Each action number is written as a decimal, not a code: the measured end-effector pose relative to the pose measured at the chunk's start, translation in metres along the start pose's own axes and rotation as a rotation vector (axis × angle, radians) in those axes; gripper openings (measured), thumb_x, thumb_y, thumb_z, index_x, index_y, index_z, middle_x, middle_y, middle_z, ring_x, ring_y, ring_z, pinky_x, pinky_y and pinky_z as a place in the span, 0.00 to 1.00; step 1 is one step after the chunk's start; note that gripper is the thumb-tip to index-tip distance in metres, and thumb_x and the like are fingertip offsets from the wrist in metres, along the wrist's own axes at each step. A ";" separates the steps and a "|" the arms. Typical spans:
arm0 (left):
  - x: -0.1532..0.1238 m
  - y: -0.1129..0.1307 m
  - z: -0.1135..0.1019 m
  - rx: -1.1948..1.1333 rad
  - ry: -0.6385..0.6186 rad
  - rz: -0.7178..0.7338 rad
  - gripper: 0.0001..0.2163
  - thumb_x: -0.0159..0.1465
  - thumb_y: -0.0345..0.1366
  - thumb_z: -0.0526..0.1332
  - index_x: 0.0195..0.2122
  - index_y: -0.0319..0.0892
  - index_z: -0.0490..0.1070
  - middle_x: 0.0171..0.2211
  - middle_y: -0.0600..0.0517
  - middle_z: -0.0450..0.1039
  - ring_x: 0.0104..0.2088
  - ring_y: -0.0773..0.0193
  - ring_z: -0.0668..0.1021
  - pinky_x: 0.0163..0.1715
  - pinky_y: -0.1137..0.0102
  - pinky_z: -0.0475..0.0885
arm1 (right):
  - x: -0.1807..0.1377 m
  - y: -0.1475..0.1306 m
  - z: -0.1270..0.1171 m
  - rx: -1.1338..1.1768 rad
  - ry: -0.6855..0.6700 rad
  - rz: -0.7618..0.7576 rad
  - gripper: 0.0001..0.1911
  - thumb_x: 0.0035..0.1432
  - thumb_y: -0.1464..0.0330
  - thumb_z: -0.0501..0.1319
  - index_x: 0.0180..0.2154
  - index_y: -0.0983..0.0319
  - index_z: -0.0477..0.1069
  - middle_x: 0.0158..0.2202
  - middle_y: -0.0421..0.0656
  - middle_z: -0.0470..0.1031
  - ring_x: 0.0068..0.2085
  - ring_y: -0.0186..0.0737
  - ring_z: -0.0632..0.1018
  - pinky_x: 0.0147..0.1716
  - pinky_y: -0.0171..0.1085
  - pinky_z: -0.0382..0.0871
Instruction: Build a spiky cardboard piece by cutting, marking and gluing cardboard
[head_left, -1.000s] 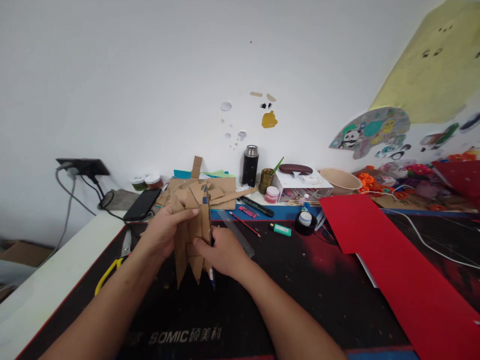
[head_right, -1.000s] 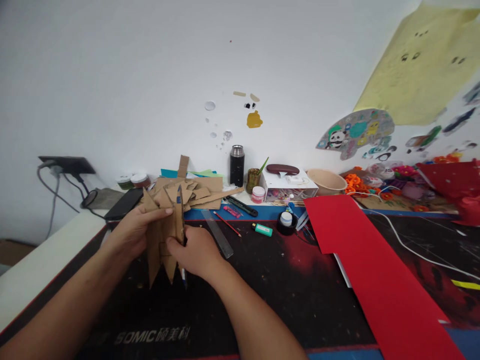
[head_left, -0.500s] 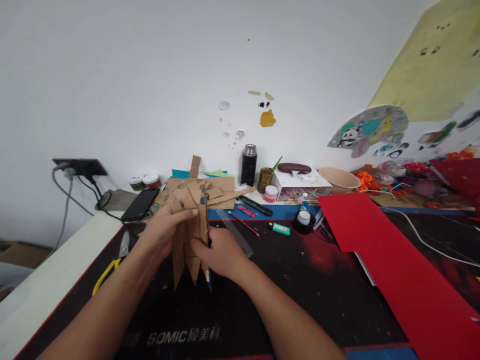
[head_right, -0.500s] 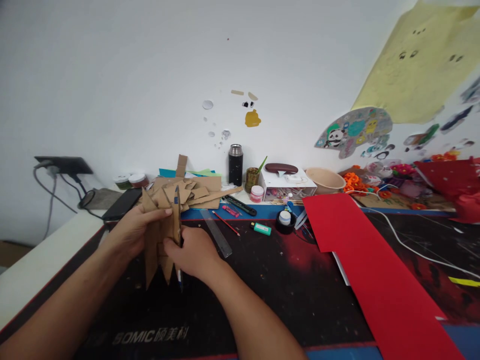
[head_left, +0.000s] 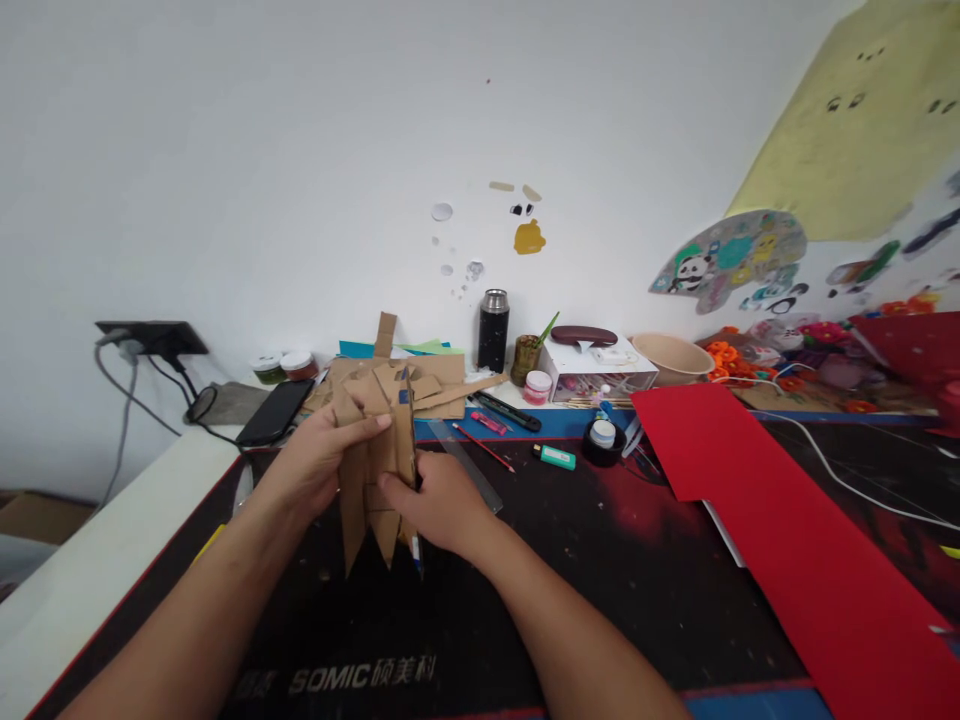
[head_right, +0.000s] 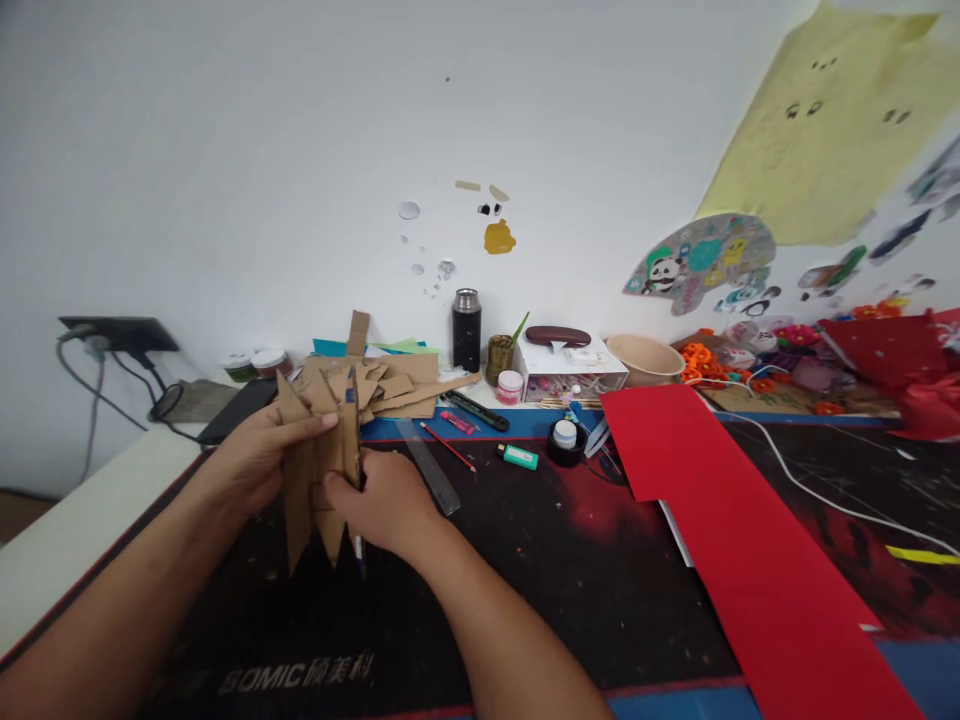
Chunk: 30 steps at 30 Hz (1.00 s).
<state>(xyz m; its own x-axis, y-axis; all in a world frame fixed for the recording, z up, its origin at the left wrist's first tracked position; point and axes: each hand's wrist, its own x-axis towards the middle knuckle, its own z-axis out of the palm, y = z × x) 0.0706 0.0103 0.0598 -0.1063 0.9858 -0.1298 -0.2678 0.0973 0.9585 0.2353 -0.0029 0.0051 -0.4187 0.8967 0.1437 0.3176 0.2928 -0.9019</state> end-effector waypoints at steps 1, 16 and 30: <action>0.000 0.001 -0.001 0.009 -0.014 -0.004 0.24 0.43 0.34 0.84 0.42 0.42 0.84 0.36 0.48 0.89 0.33 0.55 0.87 0.34 0.68 0.83 | 0.000 0.000 -0.001 0.028 -0.007 -0.008 0.12 0.69 0.62 0.63 0.41 0.61 0.82 0.39 0.45 0.85 0.39 0.45 0.81 0.37 0.36 0.68; -0.006 0.000 0.000 0.015 0.002 0.005 0.21 0.44 0.40 0.82 0.39 0.41 0.83 0.34 0.47 0.88 0.33 0.49 0.87 0.31 0.64 0.81 | 0.000 0.000 -0.006 0.322 -0.041 -0.050 0.16 0.68 0.64 0.63 0.53 0.58 0.83 0.53 0.43 0.86 0.52 0.50 0.85 0.52 0.43 0.75; -0.007 0.001 0.009 -0.021 0.089 0.031 0.23 0.39 0.36 0.80 0.38 0.43 0.80 0.33 0.50 0.87 0.40 0.47 0.87 0.32 0.65 0.80 | 0.000 -0.001 -0.004 0.233 -0.034 -0.042 0.17 0.70 0.65 0.62 0.55 0.57 0.83 0.54 0.44 0.86 0.53 0.51 0.85 0.52 0.43 0.76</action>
<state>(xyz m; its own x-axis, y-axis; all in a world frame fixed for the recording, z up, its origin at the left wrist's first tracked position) 0.0802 0.0046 0.0642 -0.1994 0.9721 -0.1234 -0.2829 0.0634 0.9570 0.2384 -0.0022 0.0074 -0.4568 0.8725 0.1734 0.0954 0.2419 -0.9656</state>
